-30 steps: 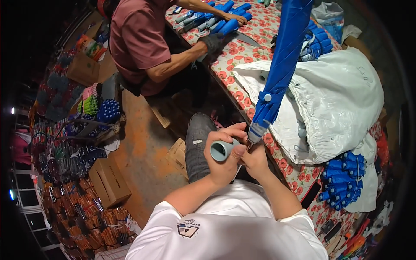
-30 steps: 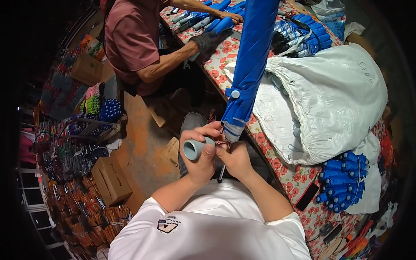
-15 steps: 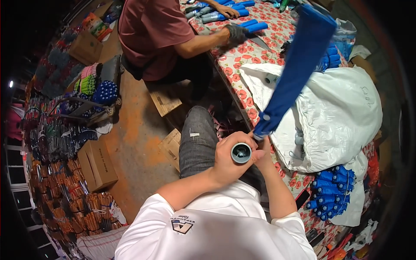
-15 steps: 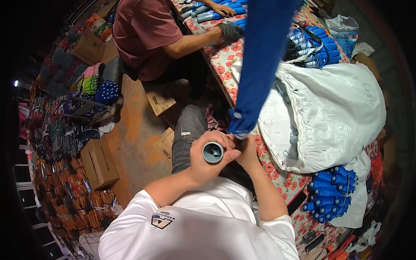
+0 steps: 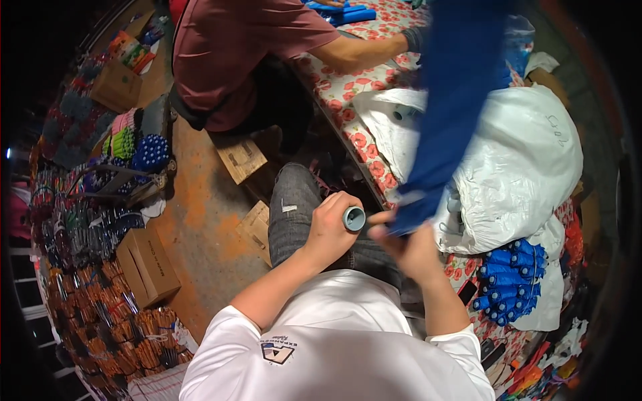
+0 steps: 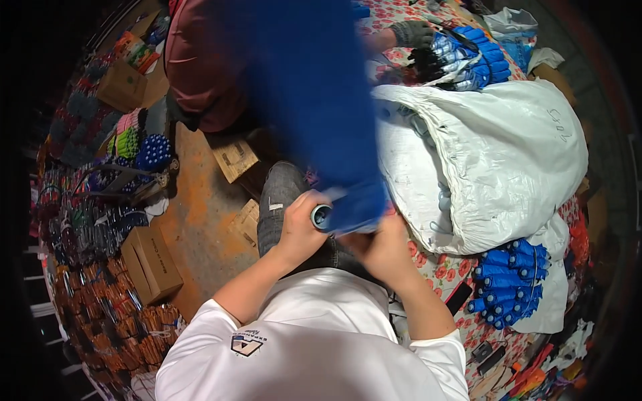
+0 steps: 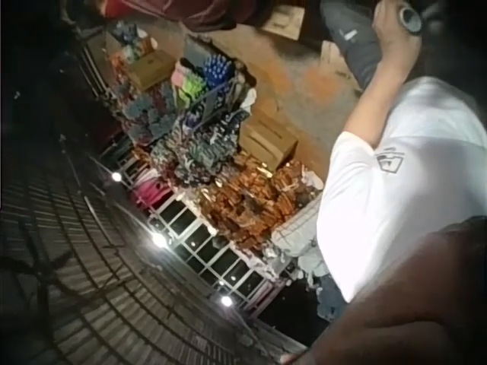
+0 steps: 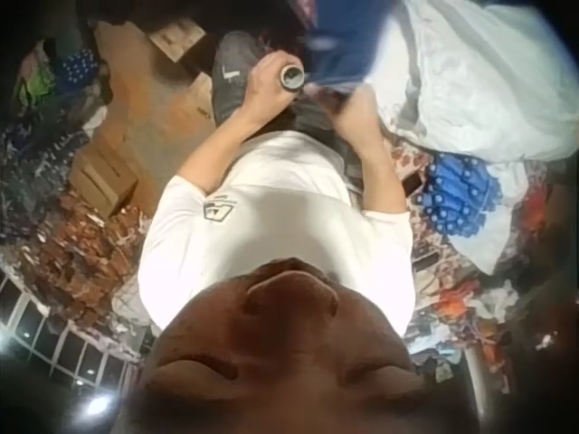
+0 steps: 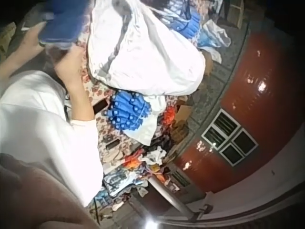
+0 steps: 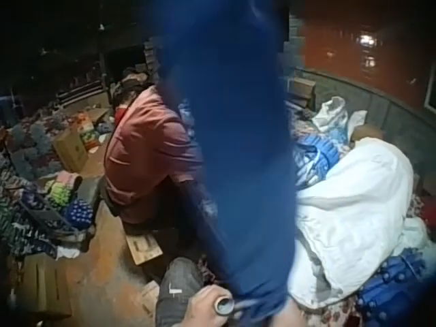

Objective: Assembling components of blue umbrellas at a production table.

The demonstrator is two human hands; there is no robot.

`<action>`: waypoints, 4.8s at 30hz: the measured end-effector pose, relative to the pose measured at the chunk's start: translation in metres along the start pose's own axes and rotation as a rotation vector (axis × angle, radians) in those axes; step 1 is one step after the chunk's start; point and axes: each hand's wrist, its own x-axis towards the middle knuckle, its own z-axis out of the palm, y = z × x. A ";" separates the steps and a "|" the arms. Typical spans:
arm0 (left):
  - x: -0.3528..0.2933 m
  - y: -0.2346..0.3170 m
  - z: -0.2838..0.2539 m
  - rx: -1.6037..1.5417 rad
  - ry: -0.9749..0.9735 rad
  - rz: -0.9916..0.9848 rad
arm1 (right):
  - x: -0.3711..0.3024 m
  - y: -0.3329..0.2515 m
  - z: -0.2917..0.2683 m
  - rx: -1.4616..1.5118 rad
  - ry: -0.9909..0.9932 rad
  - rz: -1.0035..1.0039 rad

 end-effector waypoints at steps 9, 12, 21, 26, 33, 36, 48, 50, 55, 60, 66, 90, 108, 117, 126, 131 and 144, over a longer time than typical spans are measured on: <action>0.018 -0.022 -0.030 -0.172 -0.538 -0.025 | -0.006 0.025 0.017 -0.491 -0.431 -0.141; 0.022 -0.021 -0.052 -0.263 -1.157 -0.410 | -0.010 0.029 0.012 -0.510 -0.687 -0.138; 0.001 -0.044 -0.038 -0.595 -1.172 -0.517 | -0.013 0.020 0.015 -0.596 -0.767 -0.056; -0.001 -0.016 -0.056 -0.887 -0.965 -0.764 | -0.010 0.021 0.012 -0.510 -0.741 0.121; -0.008 -0.032 -0.044 -0.709 -0.792 -0.501 | -0.016 0.041 0.014 -0.462 -0.697 0.230; -0.012 -0.046 -0.034 -0.935 -0.787 -0.715 | -0.015 0.034 0.013 -0.514 -0.656 0.131; -0.010 -0.015 -0.040 -0.565 -0.787 -0.251 | -0.023 0.026 0.012 -0.443 -0.566 0.133; -0.008 -0.014 -0.038 -0.517 -0.741 -0.226 | -0.021 0.024 0.009 -0.456 -0.522 0.167; -0.023 -0.037 -0.023 -0.089 -0.503 0.010 | -0.010 0.012 0.006 -0.482 -0.385 0.037; -0.002 -0.001 -0.024 -0.234 -0.104 0.018 | -0.006 0.036 0.012 -0.136 -0.225 0.041; 0.015 0.029 -0.008 -0.466 0.167 0.147 | 0.018 0.038 0.015 0.336 -0.219 0.208; 0.014 0.022 -0.029 0.306 -0.183 0.008 | 0.019 0.027 0.014 -0.117 -0.207 0.312; 0.011 0.030 -0.032 0.398 -0.345 0.016 | 0.016 0.046 0.020 -0.185 -0.275 0.369; 0.003 0.024 -0.028 0.082 -0.252 -0.048 | 0.014 0.028 0.018 0.009 -0.291 0.400; 0.000 0.027 -0.029 0.071 -0.190 -0.078 | 0.009 0.010 0.003 -0.097 -0.341 0.376; -0.005 0.027 -0.027 0.044 -0.174 -0.168 | 0.006 0.016 0.011 -0.079 -0.327 0.334; -0.015 0.032 -0.022 -0.287 -0.261 -0.433 | 0.012 0.019 0.014 -0.081 -0.283 0.366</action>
